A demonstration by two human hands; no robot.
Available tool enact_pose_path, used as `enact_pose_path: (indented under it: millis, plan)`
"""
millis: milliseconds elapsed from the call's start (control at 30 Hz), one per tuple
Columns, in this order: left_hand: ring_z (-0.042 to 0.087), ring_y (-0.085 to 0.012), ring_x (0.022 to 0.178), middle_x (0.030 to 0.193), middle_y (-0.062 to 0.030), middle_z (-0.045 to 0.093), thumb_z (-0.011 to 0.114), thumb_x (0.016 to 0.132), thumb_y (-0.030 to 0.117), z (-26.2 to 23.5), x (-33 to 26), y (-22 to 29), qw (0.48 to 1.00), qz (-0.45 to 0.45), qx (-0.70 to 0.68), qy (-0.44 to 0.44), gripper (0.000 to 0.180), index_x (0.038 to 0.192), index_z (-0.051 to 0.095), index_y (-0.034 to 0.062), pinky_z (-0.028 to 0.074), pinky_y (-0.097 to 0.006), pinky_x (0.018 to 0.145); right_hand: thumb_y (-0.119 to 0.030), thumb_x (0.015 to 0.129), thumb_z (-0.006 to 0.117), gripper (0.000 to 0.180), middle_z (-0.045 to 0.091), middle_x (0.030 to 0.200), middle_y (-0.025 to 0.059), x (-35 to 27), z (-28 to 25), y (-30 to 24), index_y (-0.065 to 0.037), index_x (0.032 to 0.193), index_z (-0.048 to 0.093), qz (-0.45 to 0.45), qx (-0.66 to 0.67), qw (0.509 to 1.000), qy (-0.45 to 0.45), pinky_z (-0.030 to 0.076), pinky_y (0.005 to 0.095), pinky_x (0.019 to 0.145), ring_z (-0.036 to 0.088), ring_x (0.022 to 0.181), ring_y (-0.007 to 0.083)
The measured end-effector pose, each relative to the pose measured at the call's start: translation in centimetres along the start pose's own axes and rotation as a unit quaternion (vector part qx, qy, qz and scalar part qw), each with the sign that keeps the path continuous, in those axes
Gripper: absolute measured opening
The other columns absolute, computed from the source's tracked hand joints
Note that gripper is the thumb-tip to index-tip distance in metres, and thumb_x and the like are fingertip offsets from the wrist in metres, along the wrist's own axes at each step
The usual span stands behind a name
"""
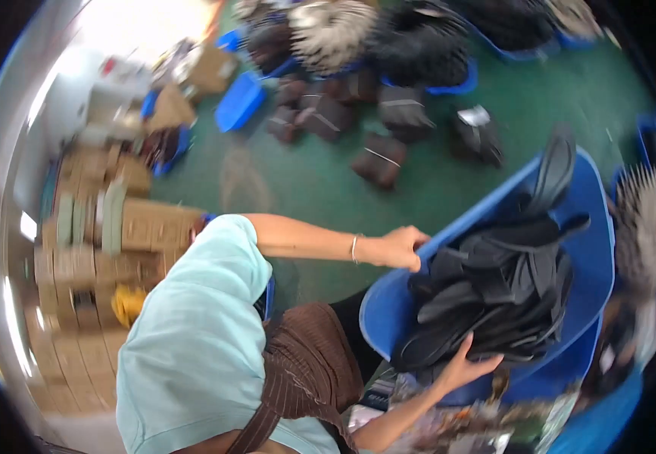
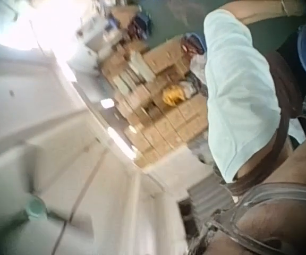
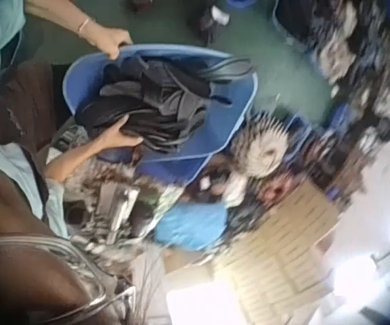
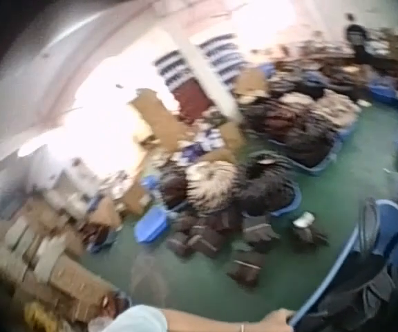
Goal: The recorder is counting and stacking shoe insoles at a workstation within a shoe manufacturing facility.
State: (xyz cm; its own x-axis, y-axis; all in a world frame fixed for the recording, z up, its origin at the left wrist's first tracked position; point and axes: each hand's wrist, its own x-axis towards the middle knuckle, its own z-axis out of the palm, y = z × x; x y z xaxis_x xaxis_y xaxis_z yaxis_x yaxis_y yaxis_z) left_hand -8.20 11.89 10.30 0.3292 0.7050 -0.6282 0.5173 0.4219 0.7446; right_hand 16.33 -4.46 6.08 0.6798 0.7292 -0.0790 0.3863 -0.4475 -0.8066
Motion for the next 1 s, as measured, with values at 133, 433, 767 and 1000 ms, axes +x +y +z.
enact_pose_path:
  millis: [133,433,767,1000]
  plan:
    - [0.054,-0.0111,0.066,0.073,-0.0041,0.062,0.061,0.054,0.002,-3.6,-10.9,-2.7,0.988,-0.008,-0.090,0.124,0.039,0.093,0.064,-0.0006,0.044,-0.028,0.058,-0.018,0.079,0.070,0.075,0.035,0.136,0.0196,-1.9,0.5,-5.2,0.004,0.136,0.029,-0.150,0.070,0.972,-0.169,0.028,0.0388,0.105,0.038,0.123,0.0295]
    - [0.058,-0.0181,0.078,0.086,-0.0102,0.060,0.060,0.061,-0.002,-4.7,-31.0,-17.7,0.820,-0.170,-0.454,0.304,0.040,0.100,0.056,-0.0052,0.048,-0.030,0.071,-0.018,0.066,0.079,0.092,0.032,0.141,0.0143,-9.7,5.0,-16.7,0.002,0.139,0.026,-0.310,0.097,0.804,-0.497,0.020,0.0360,0.108,0.029,0.131,0.0274]
    - [0.056,-0.0203,0.077,0.082,-0.0070,0.058,0.061,0.059,-0.004,-1.8,-32.7,-40.4,0.604,-0.221,-0.623,0.446,0.025,0.082,0.053,0.0024,0.048,-0.034,0.074,-0.002,0.074,0.065,0.048,0.048,0.129,0.0159,-18.1,14.8,-15.1,-0.003,0.121,0.053,-0.237,-0.059,0.827,-0.507,0.031,0.0400,0.104,0.041,0.125,0.0315]
    - [0.054,-0.0211,0.086,0.090,-0.0059,0.056,0.057,0.061,-0.006,-3.2,-23.4,-57.0,0.476,-0.152,-0.696,0.515,0.028,0.088,0.055,0.0021,0.045,-0.035,0.084,-0.003,0.081,0.058,0.032,0.061,0.109,0.0123,-21.7,16.0,-5.1,0.000,0.112,0.059,-0.052,-0.193,0.823,-0.531,0.039,0.0325,0.094,0.056,0.105,0.0210]
